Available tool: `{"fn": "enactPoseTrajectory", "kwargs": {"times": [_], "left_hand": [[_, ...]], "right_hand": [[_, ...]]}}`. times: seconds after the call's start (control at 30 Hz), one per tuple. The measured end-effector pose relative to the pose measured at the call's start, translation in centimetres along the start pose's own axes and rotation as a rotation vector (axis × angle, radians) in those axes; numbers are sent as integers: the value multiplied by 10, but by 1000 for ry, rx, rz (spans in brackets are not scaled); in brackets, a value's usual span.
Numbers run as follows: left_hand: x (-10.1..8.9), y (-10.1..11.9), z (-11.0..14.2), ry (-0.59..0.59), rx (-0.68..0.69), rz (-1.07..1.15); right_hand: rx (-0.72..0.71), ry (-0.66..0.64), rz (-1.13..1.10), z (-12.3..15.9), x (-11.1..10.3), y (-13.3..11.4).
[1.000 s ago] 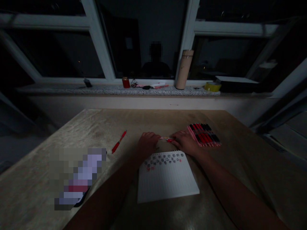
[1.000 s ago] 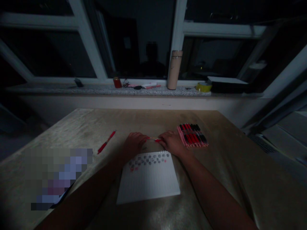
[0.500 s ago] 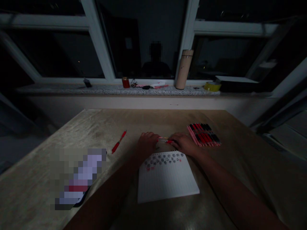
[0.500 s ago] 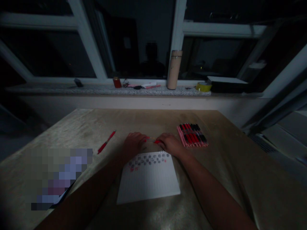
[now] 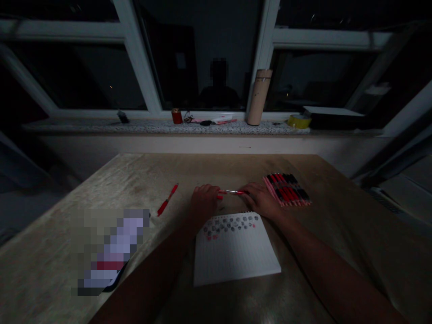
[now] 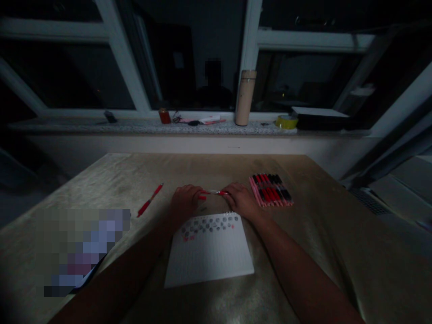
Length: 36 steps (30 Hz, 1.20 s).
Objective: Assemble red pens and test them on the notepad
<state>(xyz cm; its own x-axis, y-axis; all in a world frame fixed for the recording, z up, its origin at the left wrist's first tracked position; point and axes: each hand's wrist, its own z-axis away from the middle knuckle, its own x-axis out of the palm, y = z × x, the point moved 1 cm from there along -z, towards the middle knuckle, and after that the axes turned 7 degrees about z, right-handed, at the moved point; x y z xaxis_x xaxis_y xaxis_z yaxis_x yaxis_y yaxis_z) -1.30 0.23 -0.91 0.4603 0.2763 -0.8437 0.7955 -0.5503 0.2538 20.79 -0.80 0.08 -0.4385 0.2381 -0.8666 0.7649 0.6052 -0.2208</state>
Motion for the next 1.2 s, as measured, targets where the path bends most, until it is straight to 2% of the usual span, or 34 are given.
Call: {"fn": "enactPoseTrajectory", "kwargs": {"times": [0.3,0.6,0.77,0.9,1.03,1.2], "left_hand": [[5,2,-3,-107,122,53],[12,-4,-3,-51,111,179],[1,-2,-2,-15,120,97],[-14,5,-2,-150,212,-71],[-18,10,-1,-306,280,-106],[-15,10,-2,-372,261,-130]], "right_hand": [[-58,5,20,-1,3,-3],[-93,-9,26,-2,6,-5],[-24,54,-114,-1,5,-7],[66,140,-234,1,7,-6],[163,215,-367,2,13,-1],[239,203,-537,3,21,2]]}}
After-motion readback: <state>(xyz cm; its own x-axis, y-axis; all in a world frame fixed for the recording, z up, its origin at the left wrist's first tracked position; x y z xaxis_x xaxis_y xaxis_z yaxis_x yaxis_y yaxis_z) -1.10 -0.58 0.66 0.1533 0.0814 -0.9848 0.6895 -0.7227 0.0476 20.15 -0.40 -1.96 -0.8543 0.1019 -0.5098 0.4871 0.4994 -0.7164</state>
